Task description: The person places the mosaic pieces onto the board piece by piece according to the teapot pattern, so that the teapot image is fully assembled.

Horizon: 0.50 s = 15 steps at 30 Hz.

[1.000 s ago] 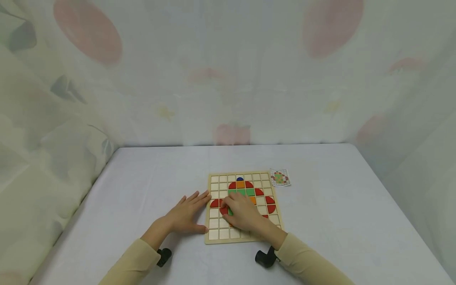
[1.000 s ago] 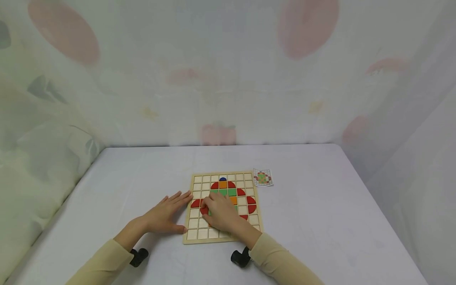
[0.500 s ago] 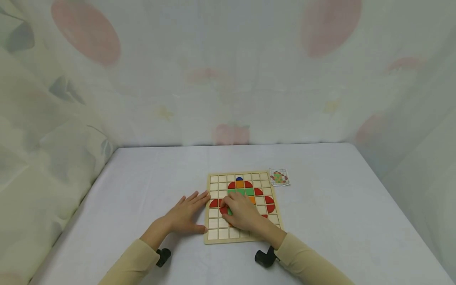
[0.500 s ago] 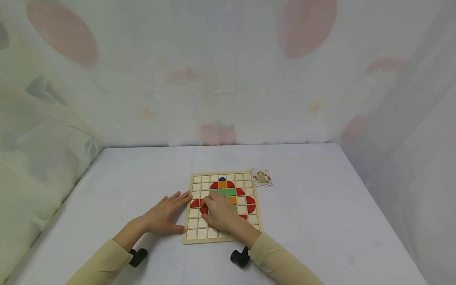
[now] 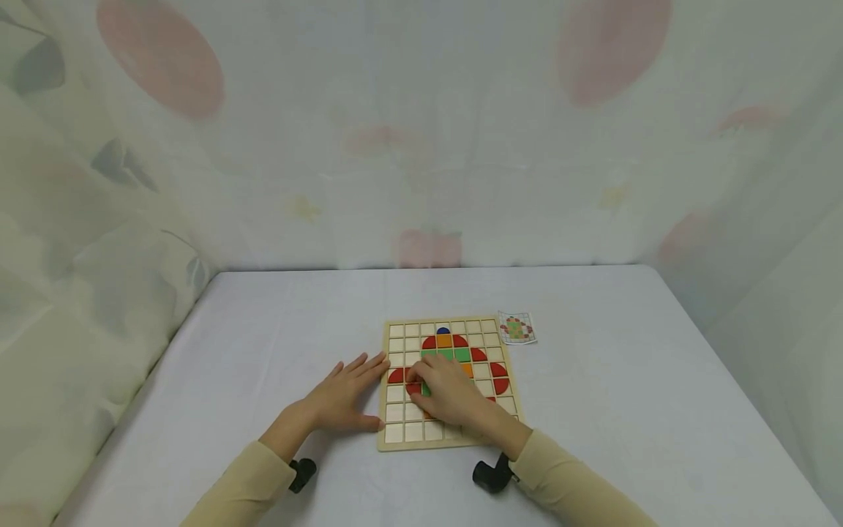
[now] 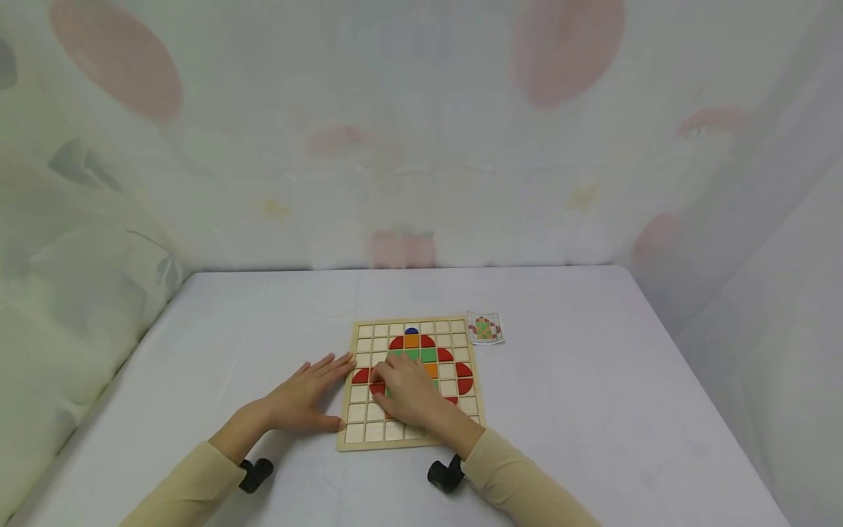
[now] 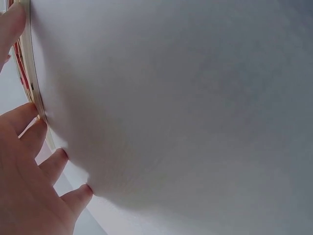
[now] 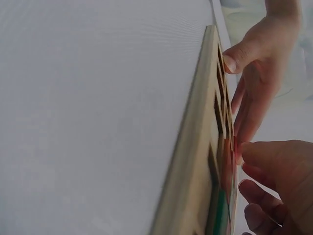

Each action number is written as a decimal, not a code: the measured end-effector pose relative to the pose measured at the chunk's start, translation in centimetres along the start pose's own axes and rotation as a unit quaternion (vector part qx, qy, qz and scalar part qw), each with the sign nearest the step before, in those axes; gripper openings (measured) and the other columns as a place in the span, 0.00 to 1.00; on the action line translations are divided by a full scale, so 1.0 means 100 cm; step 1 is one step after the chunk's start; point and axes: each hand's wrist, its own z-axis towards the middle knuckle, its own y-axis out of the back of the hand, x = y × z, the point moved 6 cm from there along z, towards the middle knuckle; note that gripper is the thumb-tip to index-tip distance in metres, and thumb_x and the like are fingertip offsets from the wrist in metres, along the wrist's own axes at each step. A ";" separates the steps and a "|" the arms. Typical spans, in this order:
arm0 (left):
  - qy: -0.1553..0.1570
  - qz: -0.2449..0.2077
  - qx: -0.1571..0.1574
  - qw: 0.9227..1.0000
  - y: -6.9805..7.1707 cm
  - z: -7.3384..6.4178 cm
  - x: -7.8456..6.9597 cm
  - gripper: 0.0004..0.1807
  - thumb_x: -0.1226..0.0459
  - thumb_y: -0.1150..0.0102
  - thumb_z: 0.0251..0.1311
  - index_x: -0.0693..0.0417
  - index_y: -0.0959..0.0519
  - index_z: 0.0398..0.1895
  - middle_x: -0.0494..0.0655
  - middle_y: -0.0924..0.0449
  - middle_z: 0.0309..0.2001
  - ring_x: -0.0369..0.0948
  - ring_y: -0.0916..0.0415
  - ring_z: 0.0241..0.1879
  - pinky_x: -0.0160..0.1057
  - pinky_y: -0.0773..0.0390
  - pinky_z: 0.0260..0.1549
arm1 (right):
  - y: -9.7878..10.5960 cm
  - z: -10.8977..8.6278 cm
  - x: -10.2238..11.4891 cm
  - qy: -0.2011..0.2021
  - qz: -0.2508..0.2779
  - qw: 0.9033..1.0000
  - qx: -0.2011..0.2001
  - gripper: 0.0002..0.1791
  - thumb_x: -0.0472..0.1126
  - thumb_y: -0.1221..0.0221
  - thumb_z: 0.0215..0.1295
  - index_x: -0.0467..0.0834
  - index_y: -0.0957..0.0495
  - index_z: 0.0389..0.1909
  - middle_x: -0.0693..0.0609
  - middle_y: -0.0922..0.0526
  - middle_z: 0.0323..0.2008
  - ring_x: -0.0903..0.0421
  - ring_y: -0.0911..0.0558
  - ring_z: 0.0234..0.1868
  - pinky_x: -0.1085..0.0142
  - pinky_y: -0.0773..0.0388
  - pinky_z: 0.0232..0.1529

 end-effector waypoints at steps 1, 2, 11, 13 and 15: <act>0.001 0.001 0.001 1.000 0.000 0.000 0.000 0.52 0.42 0.34 0.42 0.48 0.44 0.70 0.43 0.51 0.72 0.53 0.54 0.70 0.66 0.51 0.60 | 0.002 0.000 -0.001 0.001 0.005 1.000 -0.002 0.11 0.48 0.39 0.57 0.50 0.22 0.40 0.58 0.25 0.35 0.60 0.27 0.38 0.65 0.30 0.42; 0.001 0.001 0.001 1.000 0.000 0.000 0.000 0.52 0.42 0.34 0.42 0.48 0.45 0.71 0.43 0.51 0.72 0.53 0.54 0.70 0.66 0.51 0.60 | 0.005 -0.001 -0.002 0.004 0.006 1.000 -0.005 0.11 0.48 0.39 0.58 0.50 0.22 0.40 0.58 0.24 0.36 0.60 0.26 0.38 0.65 0.29 0.42; 0.007 -0.006 0.011 1.000 -0.001 0.003 0.000 0.50 0.42 0.35 0.44 0.48 0.43 0.70 0.43 0.50 0.72 0.53 0.53 0.70 0.65 0.50 0.61 | 0.044 -0.017 -0.037 -0.006 0.002 0.999 -0.051 0.11 0.45 0.38 0.57 0.47 0.21 0.40 0.55 0.23 0.36 0.60 0.27 0.36 0.67 0.27 0.36; 0.006 -0.011 0.009 1.000 0.000 0.004 0.001 0.48 0.43 0.36 0.46 0.49 0.42 0.70 0.44 0.48 0.71 0.53 0.51 0.69 0.63 0.48 0.61 | 0.053 -0.023 -0.049 -0.016 -0.001 0.998 -0.060 0.10 0.43 0.38 0.57 0.46 0.21 0.40 0.55 0.23 0.37 0.60 0.27 0.35 0.67 0.27 0.35; 0.017 -0.017 0.003 1.000 0.002 0.004 0.003 0.46 0.45 0.36 0.47 0.49 0.42 0.69 0.44 0.44 0.70 0.51 0.47 0.68 0.59 0.45 0.62 | 0.063 -0.030 -0.061 -0.032 -0.001 0.997 -0.064 0.11 0.43 0.38 0.57 0.46 0.21 0.40 0.55 0.22 0.37 0.60 0.26 0.36 0.67 0.26 0.35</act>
